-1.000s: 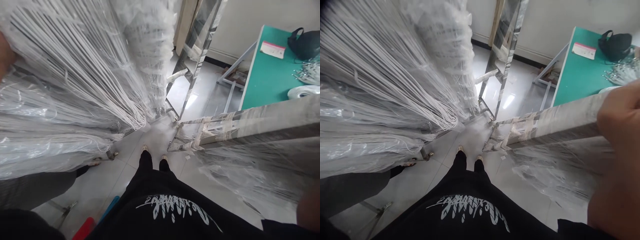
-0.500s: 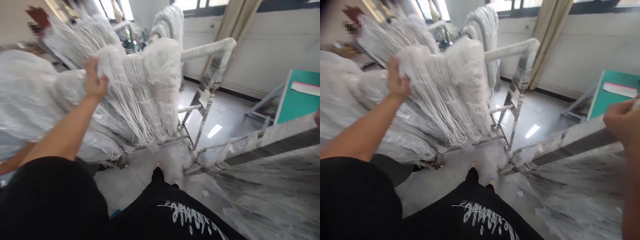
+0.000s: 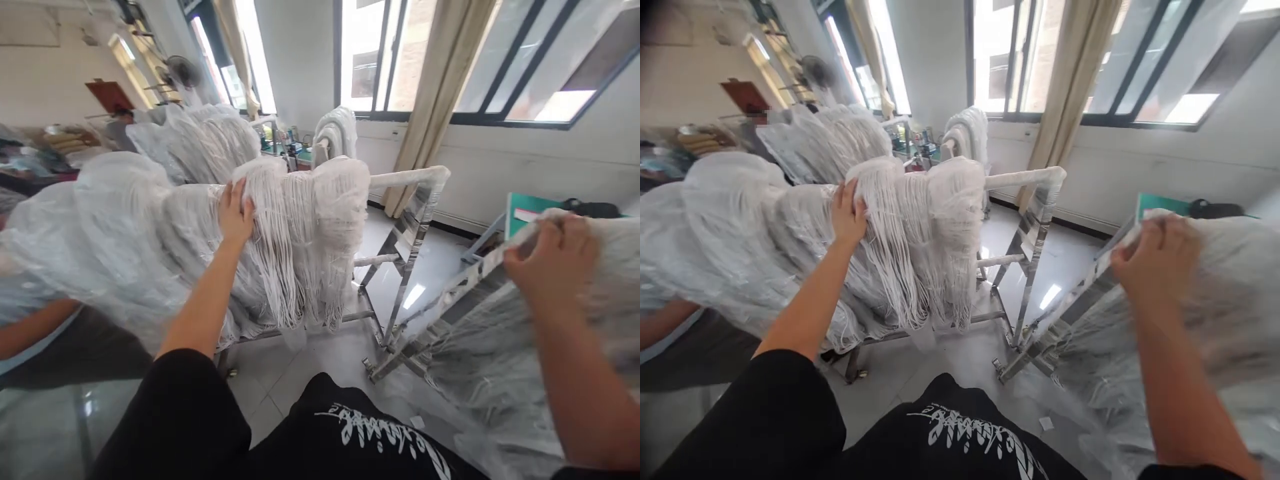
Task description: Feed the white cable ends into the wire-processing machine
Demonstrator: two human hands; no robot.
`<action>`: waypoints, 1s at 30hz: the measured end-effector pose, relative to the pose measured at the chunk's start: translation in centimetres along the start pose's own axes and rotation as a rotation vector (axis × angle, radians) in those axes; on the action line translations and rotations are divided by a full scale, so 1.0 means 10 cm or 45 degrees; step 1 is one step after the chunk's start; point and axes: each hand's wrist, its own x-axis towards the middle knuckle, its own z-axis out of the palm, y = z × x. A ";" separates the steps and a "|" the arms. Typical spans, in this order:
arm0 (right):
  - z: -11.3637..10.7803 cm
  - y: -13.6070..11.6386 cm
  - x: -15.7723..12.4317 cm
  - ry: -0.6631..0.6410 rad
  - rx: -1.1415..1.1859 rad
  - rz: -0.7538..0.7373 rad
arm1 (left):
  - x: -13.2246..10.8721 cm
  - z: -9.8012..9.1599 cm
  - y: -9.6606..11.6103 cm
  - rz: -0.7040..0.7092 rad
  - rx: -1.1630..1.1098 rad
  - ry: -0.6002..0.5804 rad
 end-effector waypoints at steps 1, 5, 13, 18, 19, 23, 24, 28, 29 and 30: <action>-0.08 -0.07 -0.21 -0.014 0.110 0.030 | 0.00 -0.01 0.00 -0.011 0.005 0.004; -0.32 -0.33 -1.55 -0.483 0.451 0.166 | -0.14 -0.01 0.02 0.016 -0.002 0.041; -0.92 -0.18 -2.84 -1.201 0.502 0.401 | -0.29 0.30 0.98 0.413 -0.212 0.006; -1.03 0.03 -1.23 -0.520 0.252 0.305 | 0.16 1.21 2.06 0.544 -0.289 -0.585; -1.02 0.04 -0.87 -0.438 0.206 0.271 | 0.24 1.37 2.23 0.497 -0.253 -0.625; -0.72 0.17 0.29 -0.308 0.035 0.137 | 0.47 1.86 2.70 0.449 -0.037 -0.697; -0.58 0.23 0.48 -0.372 0.014 0.091 | 0.50 1.94 2.76 0.409 0.022 -0.728; -0.01 0.45 0.82 -0.630 -0.096 -0.031 | 0.57 2.15 2.80 0.137 0.237 -0.809; 0.07 0.47 0.82 -0.606 -0.126 -0.057 | 0.57 2.16 2.76 0.102 0.288 -0.778; 0.11 0.48 0.80 -0.556 -0.150 -0.080 | 0.56 2.15 2.70 0.094 0.330 -0.744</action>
